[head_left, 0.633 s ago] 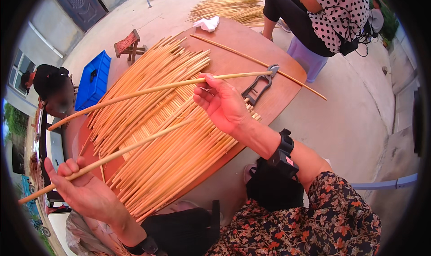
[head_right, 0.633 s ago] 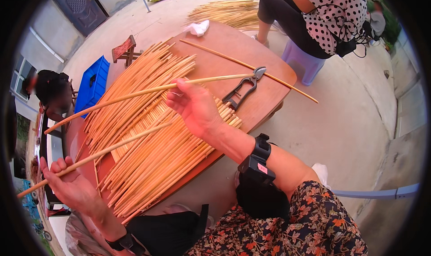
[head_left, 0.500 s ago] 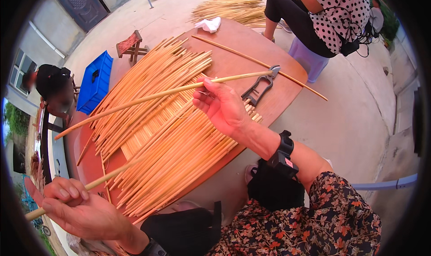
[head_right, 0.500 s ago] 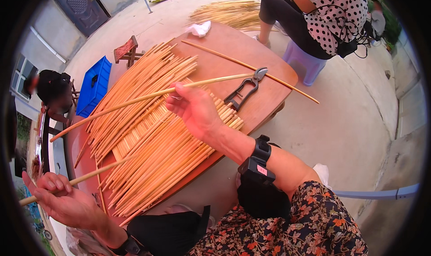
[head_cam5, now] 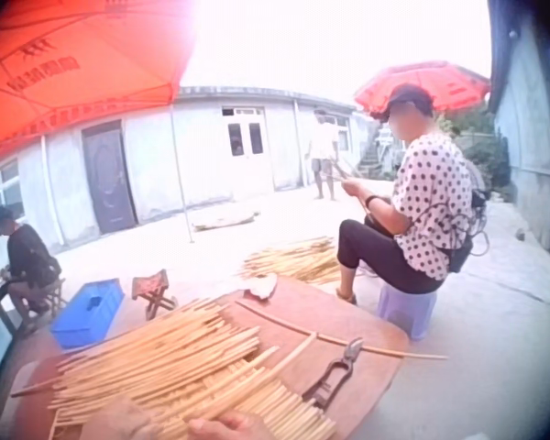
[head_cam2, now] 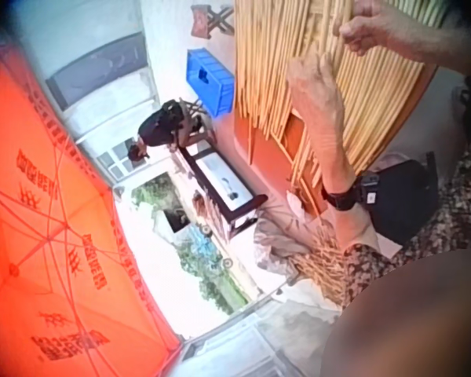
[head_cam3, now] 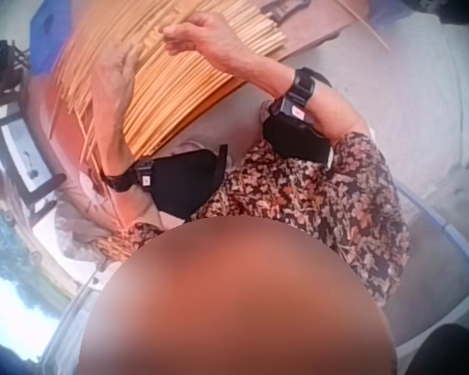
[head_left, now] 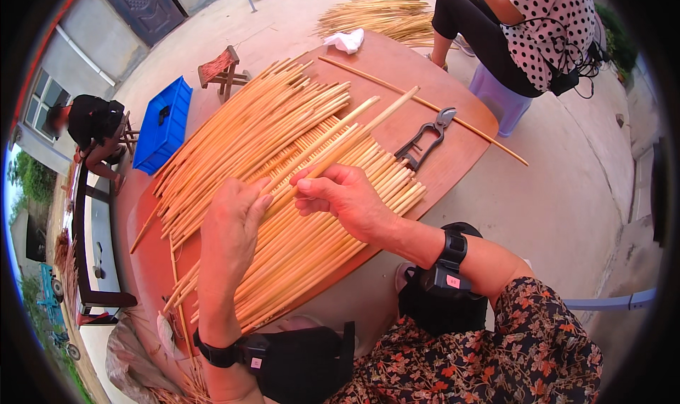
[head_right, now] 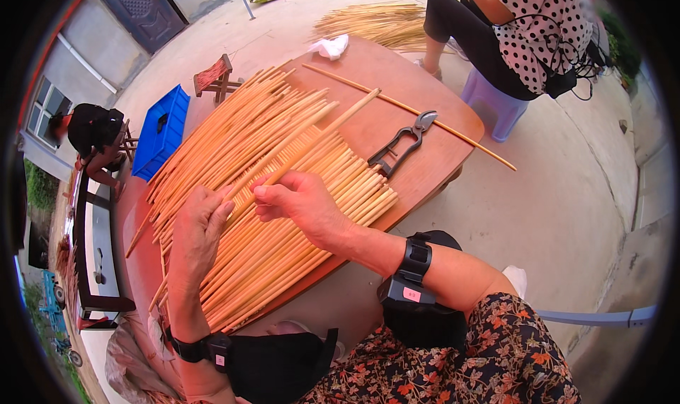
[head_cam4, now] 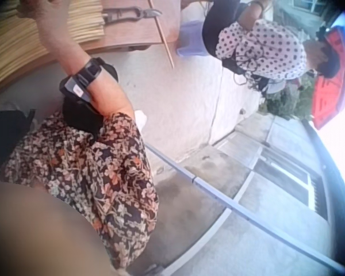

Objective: The person is binding reeds together by threading a thin string through them. They pick up reed sticks one at a time, align them on the table, and pull the string through to secure them to the mat.

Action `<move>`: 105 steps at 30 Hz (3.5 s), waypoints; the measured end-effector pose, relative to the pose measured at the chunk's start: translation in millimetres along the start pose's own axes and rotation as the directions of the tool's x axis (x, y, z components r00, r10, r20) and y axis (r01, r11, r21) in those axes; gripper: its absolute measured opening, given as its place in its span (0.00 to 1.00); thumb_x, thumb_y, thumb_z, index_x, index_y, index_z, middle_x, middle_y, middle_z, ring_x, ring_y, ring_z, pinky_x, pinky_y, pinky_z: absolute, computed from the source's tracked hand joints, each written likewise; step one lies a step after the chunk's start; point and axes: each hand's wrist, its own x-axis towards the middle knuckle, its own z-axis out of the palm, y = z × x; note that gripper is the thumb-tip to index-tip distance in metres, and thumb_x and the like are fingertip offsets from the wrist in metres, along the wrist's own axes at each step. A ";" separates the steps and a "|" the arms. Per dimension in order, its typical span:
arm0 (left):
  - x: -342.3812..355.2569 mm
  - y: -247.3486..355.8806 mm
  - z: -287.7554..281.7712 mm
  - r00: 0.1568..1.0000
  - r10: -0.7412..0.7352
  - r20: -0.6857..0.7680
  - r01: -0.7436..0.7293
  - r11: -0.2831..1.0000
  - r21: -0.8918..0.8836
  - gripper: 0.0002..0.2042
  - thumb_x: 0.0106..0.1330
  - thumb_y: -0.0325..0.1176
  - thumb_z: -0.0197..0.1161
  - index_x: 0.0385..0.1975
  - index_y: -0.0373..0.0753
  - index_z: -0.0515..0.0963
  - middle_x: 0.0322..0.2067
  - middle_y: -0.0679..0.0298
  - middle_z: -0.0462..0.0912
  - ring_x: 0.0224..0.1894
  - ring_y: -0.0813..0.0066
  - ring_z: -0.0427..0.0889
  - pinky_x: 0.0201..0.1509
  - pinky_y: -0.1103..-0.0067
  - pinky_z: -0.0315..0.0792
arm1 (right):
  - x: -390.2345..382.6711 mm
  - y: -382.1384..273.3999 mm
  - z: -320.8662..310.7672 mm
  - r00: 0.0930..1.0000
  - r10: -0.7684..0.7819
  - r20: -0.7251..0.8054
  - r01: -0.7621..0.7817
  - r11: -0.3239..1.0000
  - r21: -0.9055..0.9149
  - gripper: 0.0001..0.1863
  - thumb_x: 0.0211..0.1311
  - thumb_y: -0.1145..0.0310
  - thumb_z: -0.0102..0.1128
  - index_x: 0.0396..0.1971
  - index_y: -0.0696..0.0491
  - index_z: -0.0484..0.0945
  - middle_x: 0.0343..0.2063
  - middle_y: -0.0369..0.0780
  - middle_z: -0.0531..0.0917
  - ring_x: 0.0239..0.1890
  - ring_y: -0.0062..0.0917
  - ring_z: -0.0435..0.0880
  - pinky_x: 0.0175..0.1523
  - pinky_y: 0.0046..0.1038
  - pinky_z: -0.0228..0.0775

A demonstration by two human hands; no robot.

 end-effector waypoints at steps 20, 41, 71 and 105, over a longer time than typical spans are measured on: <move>-0.2 -3.7 1.8 0.989 -0.083 0.126 0.110 0.967 -0.228 0.14 0.74 0.28 0.57 0.57 0.33 0.79 0.26 0.62 0.76 0.26 0.77 0.74 0.34 0.79 0.71 | -1.4 5.3 -2.3 0.999 0.004 0.039 -0.003 0.999 -0.037 0.13 0.71 0.70 0.62 0.50 0.61 0.82 0.36 0.39 0.86 0.39 0.22 0.86 0.49 0.27 0.81; 7.4 -4.3 -22.3 0.663 0.323 -0.676 0.082 0.865 0.494 0.13 0.58 0.25 0.74 0.43 0.43 0.89 0.31 0.68 0.70 0.30 0.73 0.73 0.32 0.76 0.70 | -3.1 5.1 -1.1 1.000 0.028 0.013 -0.028 0.999 -0.046 0.13 0.70 0.70 0.62 0.50 0.60 0.81 0.38 0.38 0.85 0.41 0.22 0.86 0.50 0.27 0.81; 2.4 -35.7 26.9 0.913 -0.407 0.015 0.011 -0.013 -1.000 0.08 0.71 0.23 0.63 0.47 0.34 0.79 0.45 0.54 0.85 0.50 0.65 0.87 0.50 0.80 0.86 | 14.8 -16.2 -20.4 0.971 -0.126 -0.204 0.146 0.985 0.088 0.11 0.74 0.66 0.60 0.45 0.58 0.81 0.36 0.36 0.84 0.37 0.21 0.85 0.46 0.26 0.82; -46.3 -16.0 42.1 0.910 -0.213 0.357 0.397 0.196 -0.896 0.33 0.66 0.41 0.72 0.65 0.31 0.65 0.51 0.54 0.78 0.41 0.68 0.86 0.39 0.77 0.84 | 18.1 -11.0 -24.2 0.944 -0.116 -0.309 0.164 0.977 0.135 0.07 0.71 0.68 0.61 0.41 0.56 0.78 0.34 0.37 0.83 0.36 0.23 0.84 0.44 0.27 0.83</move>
